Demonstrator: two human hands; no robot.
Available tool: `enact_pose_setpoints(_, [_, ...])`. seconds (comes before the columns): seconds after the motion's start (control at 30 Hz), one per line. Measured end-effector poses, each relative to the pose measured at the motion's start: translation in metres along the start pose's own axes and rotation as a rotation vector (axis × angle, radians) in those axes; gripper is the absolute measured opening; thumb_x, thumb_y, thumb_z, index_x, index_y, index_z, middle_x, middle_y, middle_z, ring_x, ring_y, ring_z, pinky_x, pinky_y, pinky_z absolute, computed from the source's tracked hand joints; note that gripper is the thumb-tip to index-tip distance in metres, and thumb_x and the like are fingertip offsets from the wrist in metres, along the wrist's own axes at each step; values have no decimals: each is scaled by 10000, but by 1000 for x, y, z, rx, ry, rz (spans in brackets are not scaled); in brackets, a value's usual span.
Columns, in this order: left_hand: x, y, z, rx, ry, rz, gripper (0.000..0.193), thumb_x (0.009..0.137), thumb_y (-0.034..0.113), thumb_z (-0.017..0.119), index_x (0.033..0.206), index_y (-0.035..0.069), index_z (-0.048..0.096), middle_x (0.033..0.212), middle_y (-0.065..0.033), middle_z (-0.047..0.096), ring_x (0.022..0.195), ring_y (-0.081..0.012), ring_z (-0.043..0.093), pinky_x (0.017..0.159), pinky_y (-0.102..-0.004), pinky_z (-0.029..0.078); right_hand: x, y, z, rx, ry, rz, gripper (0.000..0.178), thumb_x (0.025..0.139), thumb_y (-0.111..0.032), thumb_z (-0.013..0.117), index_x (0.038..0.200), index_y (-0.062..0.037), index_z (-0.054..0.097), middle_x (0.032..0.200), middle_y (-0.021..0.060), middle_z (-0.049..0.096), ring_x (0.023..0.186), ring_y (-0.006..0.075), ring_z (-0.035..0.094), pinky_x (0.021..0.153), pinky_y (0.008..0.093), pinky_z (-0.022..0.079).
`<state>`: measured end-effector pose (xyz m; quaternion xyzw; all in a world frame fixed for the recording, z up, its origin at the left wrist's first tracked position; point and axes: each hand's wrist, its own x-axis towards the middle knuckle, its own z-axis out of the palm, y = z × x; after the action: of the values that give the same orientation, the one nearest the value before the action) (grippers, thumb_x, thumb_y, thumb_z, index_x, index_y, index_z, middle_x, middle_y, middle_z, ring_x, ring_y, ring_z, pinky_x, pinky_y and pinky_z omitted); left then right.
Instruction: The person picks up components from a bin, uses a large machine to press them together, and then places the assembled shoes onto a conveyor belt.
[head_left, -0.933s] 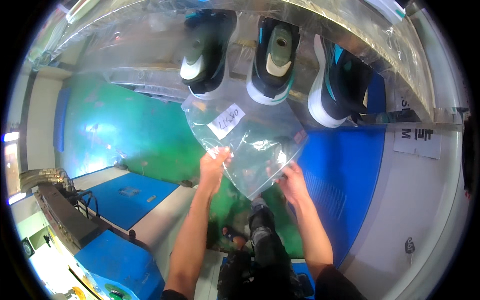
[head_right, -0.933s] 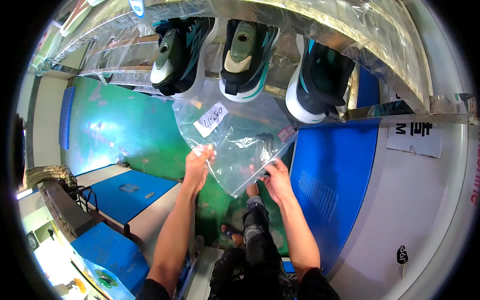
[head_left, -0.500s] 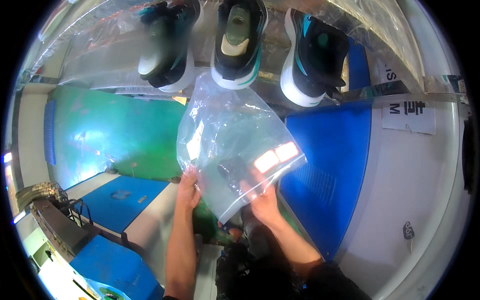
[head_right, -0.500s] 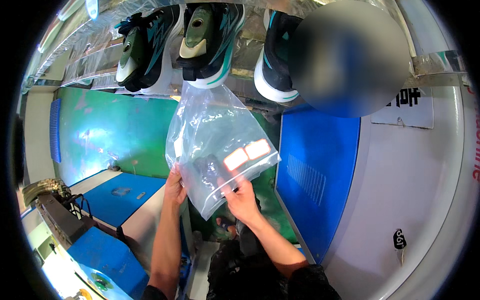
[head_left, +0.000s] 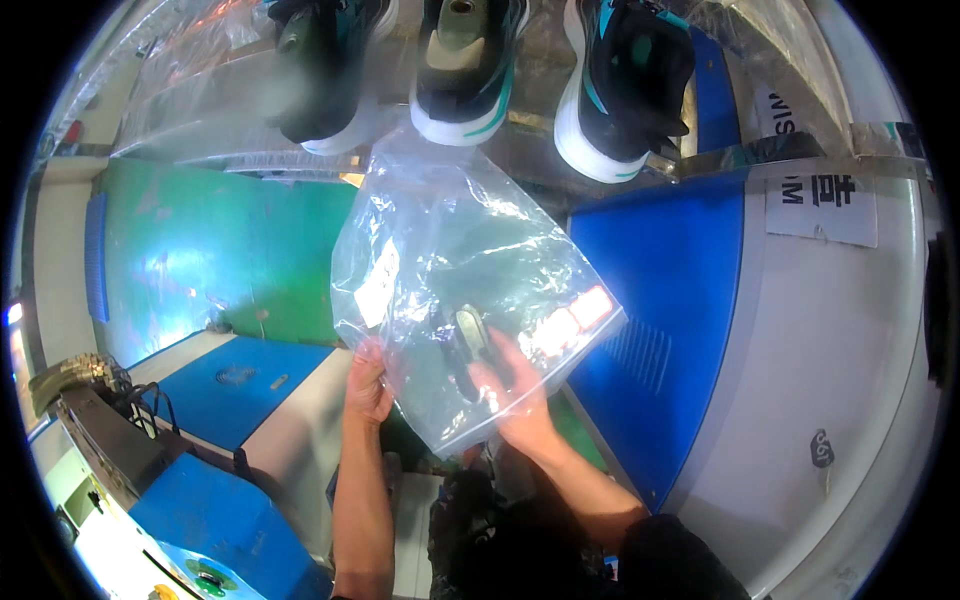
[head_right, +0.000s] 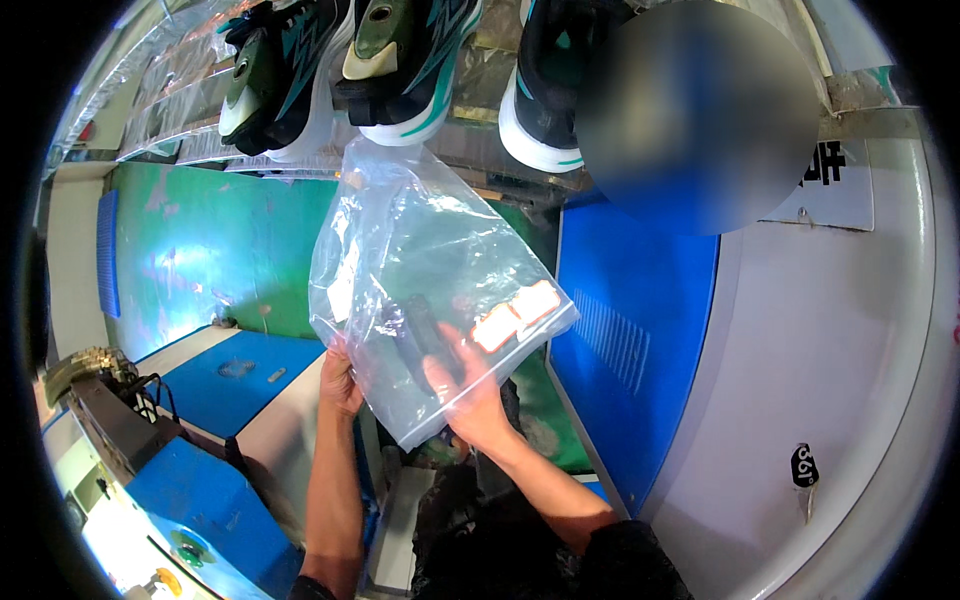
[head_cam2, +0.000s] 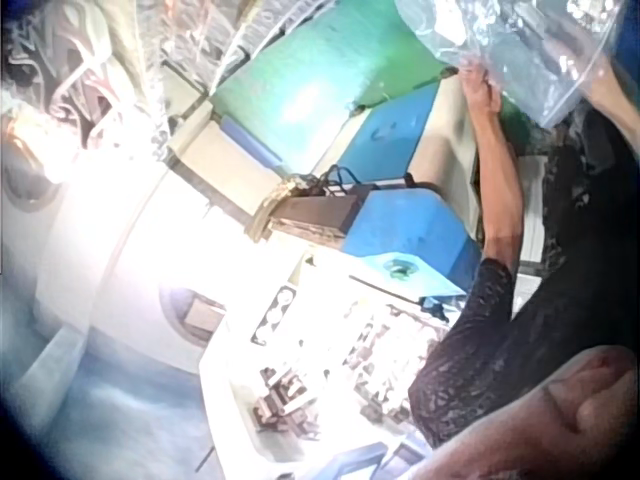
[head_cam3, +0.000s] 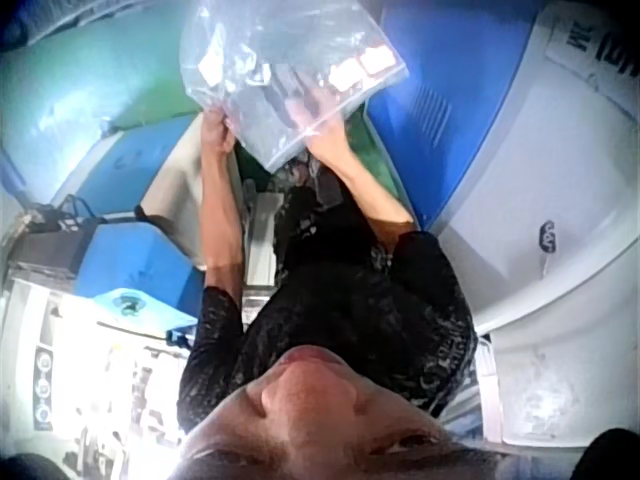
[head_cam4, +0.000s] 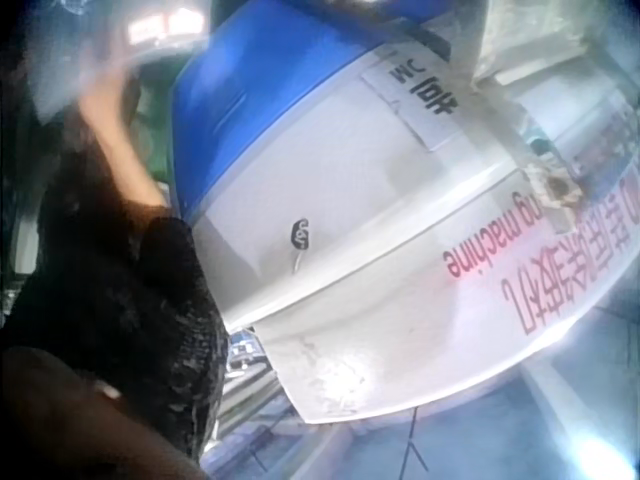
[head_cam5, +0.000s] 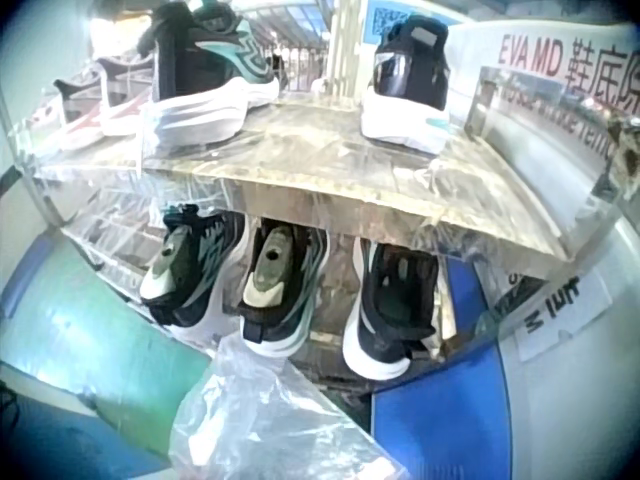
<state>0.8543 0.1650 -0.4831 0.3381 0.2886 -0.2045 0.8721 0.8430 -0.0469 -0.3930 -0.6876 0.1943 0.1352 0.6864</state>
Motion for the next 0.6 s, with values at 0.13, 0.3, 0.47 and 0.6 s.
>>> enact_pose_setpoints(0.13, [-15,-10,3,56,94,31,144,863,144,651,971,75,586,850,-36,637,746,-124,617,664,-259,536,6,-22,-1,379,-86,411,602,886,-87,598,1388,19,283,1188,132,531,1074,179,534,903,308,446])
enact_pose_setpoints(0.3, [-42,-14,30,237,58,86,122,809,80,643,918,33,620,890,-88,645,824,-145,625,728,-289,517,11,10,-11,653,-99,369,639,863,-129,622,1399,-7,297,1159,105,561,999,185,574,871,296,463])
enact_pose_setpoints(0.47, [-68,-19,65,357,29,144,123,768,32,646,872,-25,679,975,-81,657,1013,-202,601,883,-315,463,6,13,-29,919,-130,372,476,845,-135,572,1292,-39,440,1219,171,532,1127,294,522,979,442,418])
enact_pose_setpoints(0.6, [-93,-19,79,382,-9,84,180,772,113,724,909,1,694,951,-58,652,1055,-195,589,856,-285,472,0,-6,-29,1063,-218,407,549,838,-154,569,1337,2,402,1315,185,480,1221,308,473,1014,454,387])
